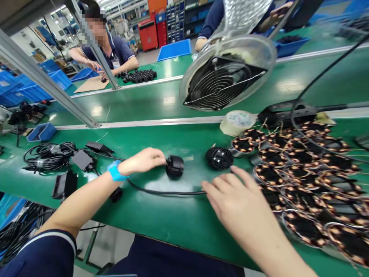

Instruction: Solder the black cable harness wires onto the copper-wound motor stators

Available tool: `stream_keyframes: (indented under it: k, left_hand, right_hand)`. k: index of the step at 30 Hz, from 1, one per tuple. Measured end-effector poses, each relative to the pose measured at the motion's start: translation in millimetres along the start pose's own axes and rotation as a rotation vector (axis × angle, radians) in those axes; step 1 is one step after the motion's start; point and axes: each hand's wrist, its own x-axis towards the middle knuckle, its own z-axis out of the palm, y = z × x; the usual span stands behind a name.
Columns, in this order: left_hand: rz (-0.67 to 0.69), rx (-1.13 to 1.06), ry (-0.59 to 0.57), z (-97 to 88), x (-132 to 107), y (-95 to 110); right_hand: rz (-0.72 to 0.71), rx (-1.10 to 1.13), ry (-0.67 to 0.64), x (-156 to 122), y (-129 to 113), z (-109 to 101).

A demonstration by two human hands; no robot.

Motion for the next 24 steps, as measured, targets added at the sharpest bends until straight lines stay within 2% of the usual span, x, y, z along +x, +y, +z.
stream_keyframes:
  k: [3,4,5,7,9,11,13,15,16,18,20,21,22,24]
  left_hand:
    - [0.016,-0.351,0.281,-14.2,-24.4,9.6]
    - [0.035,-0.452,0.318,-18.1,-37.8,12.1]
    - [0.048,-0.491,0.285,-20.1,-51.9,14.2]
    - [0.077,-0.394,0.051,-16.6,-77.1,15.4]
    - [0.142,-0.182,-0.240,-2.1,-93.3,11.0]
    - [0.235,0.013,-0.427,19.7,-100.0,1.4]
    - [0.262,0.118,-0.426,40.7,-100.2,-8.2]
    - [0.216,0.159,-0.310,51.4,-96.8,-11.3]
    - [0.197,0.183,-0.254,50.2,-94.1,-9.5]
    - [0.216,0.207,-0.230,32.4,-87.0,-2.4]
    - [0.229,0.159,-0.236,-2.8,-78.3,2.4]
    - [0.187,0.124,-0.192,-24.1,-73.5,1.0]
    - [0.119,0.127,-0.092,-45.8,-68.7,-3.7]
    - [0.002,0.366,0.197,-84.8,-58.4,-23.5]
  right_hand:
    - [-0.047,0.124,-0.025,-2.4,-25.9,14.2]
    - [-0.053,0.174,-0.070,-0.8,-37.5,22.8]
    - [-0.058,0.219,-0.094,2.0,-48.6,32.2]
    - [-0.001,0.267,-0.169,9.7,-65.1,50.1]
    - [0.079,0.277,-0.194,16.4,-69.3,63.8]
    - [0.183,0.236,-0.164,19.5,-61.9,72.9]
    - [0.298,0.177,-0.104,20.1,-50.3,79.2]
    - [0.357,0.155,-0.033,20.9,-42.5,82.9]
    - [0.340,0.170,0.003,21.6,-41.3,83.0]
    - [0.244,0.219,0.077,22.0,-42.9,77.9]
    - [0.155,0.254,0.145,17.8,-44.1,63.6]
    - [0.140,0.263,0.167,12.7,-42.4,52.8]
    - [0.145,0.272,0.186,5.4,-38.5,39.8]
    - [0.189,0.311,0.206,-15.2,-24.3,9.5]
